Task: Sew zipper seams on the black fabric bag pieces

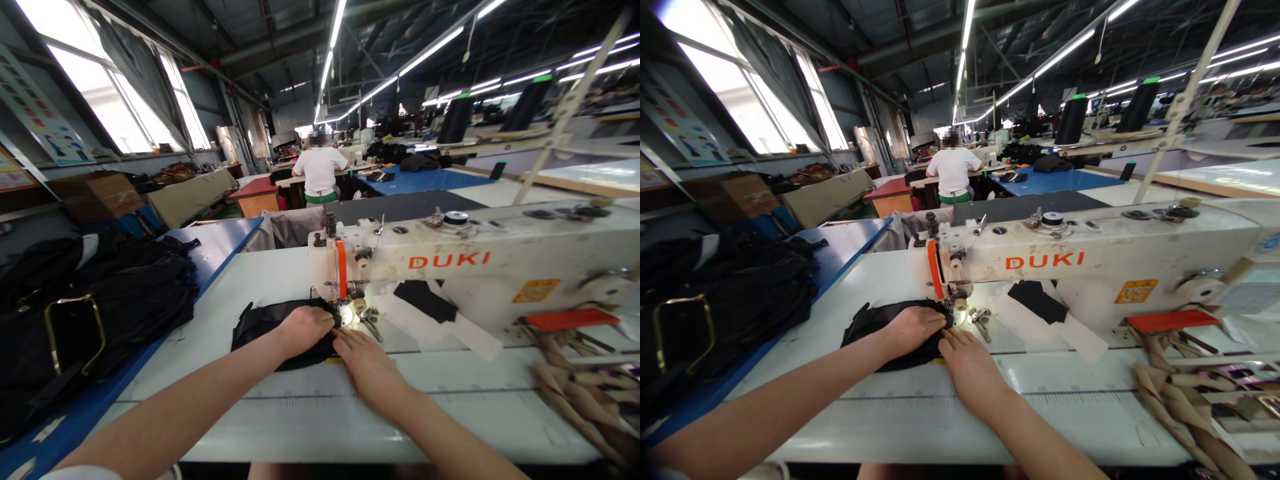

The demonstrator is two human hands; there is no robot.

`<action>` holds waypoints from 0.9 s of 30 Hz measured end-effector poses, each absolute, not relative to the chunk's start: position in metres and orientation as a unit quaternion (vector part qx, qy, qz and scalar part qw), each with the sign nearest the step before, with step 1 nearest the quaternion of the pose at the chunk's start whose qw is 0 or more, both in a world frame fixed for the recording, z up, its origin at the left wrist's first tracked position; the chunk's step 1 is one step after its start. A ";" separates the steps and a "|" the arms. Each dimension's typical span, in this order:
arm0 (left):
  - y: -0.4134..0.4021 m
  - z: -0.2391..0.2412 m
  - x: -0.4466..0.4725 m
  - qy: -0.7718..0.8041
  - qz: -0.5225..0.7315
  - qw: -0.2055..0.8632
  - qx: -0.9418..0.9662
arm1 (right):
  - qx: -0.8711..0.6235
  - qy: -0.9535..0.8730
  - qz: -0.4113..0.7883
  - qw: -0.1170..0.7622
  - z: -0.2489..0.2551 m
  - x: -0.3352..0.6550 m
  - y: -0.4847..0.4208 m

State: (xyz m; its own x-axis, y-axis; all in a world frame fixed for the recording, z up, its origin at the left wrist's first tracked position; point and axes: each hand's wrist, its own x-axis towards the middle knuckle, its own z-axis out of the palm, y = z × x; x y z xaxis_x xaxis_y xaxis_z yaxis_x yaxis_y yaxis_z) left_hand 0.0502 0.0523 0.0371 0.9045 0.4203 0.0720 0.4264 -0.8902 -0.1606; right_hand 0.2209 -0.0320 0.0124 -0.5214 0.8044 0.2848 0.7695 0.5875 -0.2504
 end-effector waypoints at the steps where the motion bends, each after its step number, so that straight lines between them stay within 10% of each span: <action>1: 0.051 0.037 0.050 -0.222 -0.018 0.088 -0.971 | -0.451 -0.871 0.048 0.191 0.012 0.221 -0.032; 27: 0.044 0.032 0.053 -0.258 -0.018 0.141 -0.956 | -0.455 -0.865 0.063 0.200 0.016 0.219 -0.033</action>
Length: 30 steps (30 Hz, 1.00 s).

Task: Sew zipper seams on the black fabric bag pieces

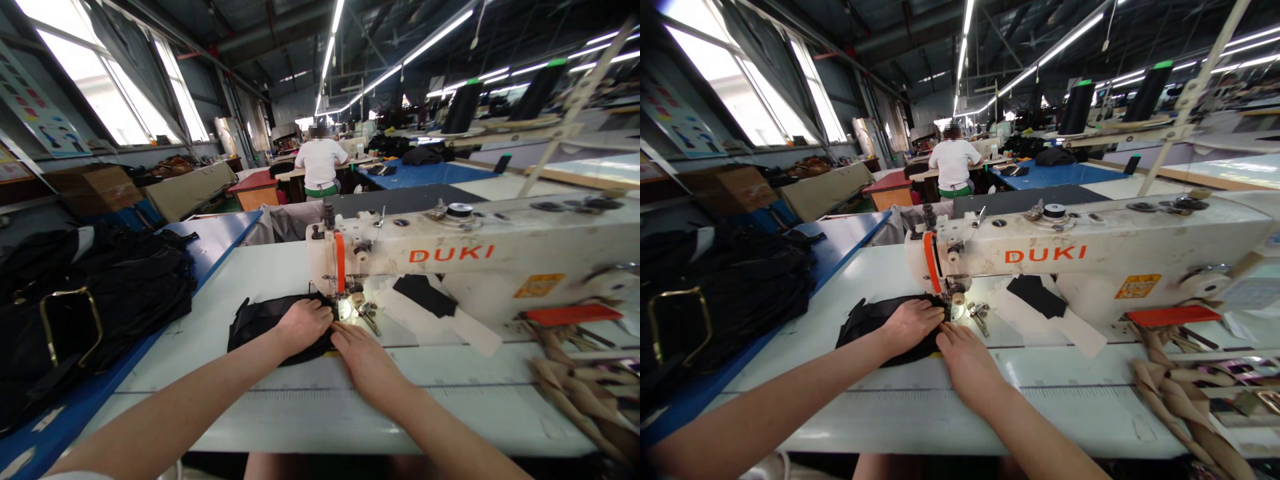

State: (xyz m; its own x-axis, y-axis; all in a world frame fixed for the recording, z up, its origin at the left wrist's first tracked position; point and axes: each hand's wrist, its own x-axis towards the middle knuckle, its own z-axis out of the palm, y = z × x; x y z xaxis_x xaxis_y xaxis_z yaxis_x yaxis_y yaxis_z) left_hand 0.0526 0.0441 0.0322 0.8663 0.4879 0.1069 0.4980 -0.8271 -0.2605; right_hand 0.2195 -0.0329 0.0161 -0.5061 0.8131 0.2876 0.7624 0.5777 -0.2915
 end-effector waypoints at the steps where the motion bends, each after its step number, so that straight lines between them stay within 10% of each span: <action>1: 0.044 0.033 0.053 -0.261 -0.018 0.134 -0.956 | -0.455 -0.866 0.063 0.200 0.015 0.219 -0.034; 21: 0.005 0.036 0.061 -0.371 -0.067 0.084 -0.922 | -0.370 -0.873 0.200 0.246 0.025 0.253 -0.036; 30: 0.006 0.035 0.063 -0.390 -0.085 0.075 -0.914 | -0.449 -0.871 0.019 0.199 0.023 0.248 0.003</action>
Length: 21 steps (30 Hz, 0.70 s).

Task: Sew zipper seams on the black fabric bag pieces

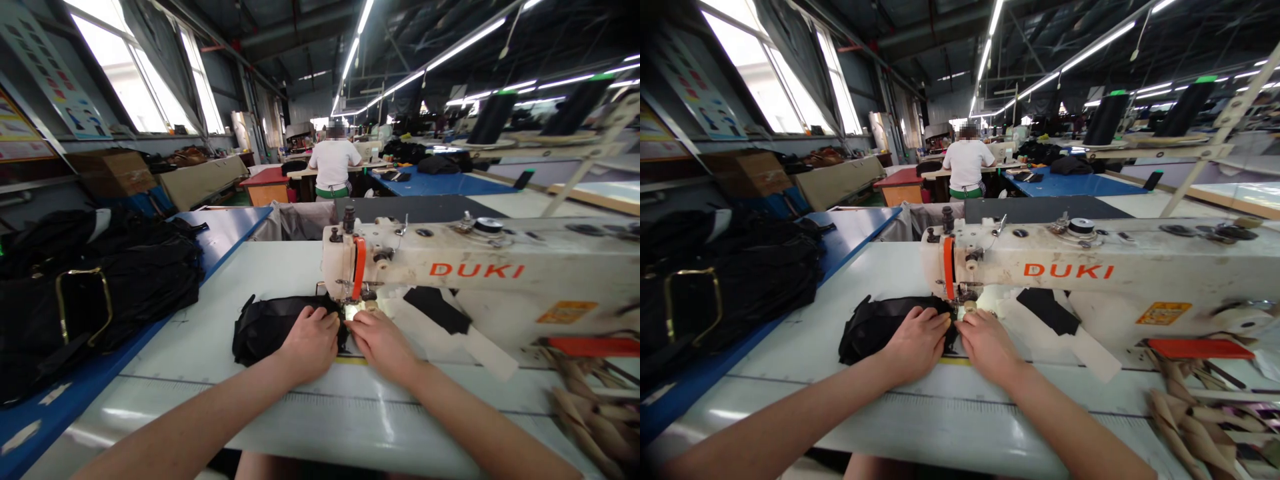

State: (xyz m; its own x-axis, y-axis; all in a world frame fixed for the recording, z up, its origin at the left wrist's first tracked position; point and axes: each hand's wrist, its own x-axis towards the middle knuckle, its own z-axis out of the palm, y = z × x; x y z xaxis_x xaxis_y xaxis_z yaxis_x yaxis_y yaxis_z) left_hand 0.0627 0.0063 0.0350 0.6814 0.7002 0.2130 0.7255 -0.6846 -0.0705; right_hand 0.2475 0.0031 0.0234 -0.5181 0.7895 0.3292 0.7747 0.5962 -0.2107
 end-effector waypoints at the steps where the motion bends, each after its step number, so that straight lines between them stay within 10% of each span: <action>1: 0.007 0.034 0.062 -0.390 -0.087 0.074 -0.914 | -0.447 -0.875 0.011 0.187 0.022 0.247 0.004; 21: 0.017 0.028 0.063 -0.389 -0.118 0.075 -0.910 | -0.458 -0.872 -0.015 0.171 0.024 0.244 0.001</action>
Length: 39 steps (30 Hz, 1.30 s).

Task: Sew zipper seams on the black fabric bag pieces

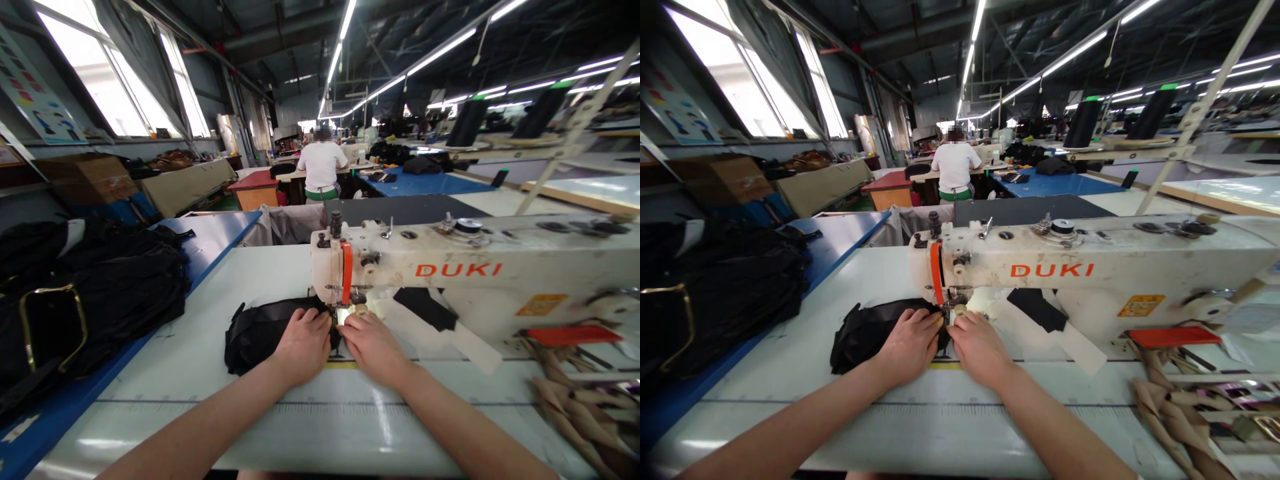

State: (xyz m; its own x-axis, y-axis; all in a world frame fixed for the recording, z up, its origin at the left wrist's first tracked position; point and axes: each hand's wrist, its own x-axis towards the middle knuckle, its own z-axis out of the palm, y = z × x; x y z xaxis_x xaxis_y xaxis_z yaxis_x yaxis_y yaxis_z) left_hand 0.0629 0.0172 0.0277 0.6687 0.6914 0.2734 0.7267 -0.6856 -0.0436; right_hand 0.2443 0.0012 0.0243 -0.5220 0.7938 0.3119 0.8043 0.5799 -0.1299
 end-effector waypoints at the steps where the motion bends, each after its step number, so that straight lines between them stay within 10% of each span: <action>1: 0.020 0.027 0.063 -0.389 -0.121 0.077 -0.910 | -0.458 -0.872 -0.014 0.171 0.024 0.244 0.001; 39: -0.066 0.060 -0.038 -0.538 -0.250 0.018 -0.805 | -0.386 -0.885 -0.038 0.259 0.019 0.249 -0.016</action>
State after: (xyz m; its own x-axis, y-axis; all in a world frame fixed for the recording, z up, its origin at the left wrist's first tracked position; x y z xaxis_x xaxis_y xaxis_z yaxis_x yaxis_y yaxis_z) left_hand -0.0377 -0.0659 0.0602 0.2977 0.8565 0.4216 0.8748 -0.4215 0.2387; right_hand 0.2492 -0.0155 0.0189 -0.5677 0.6636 0.4871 0.7033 0.6985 -0.1319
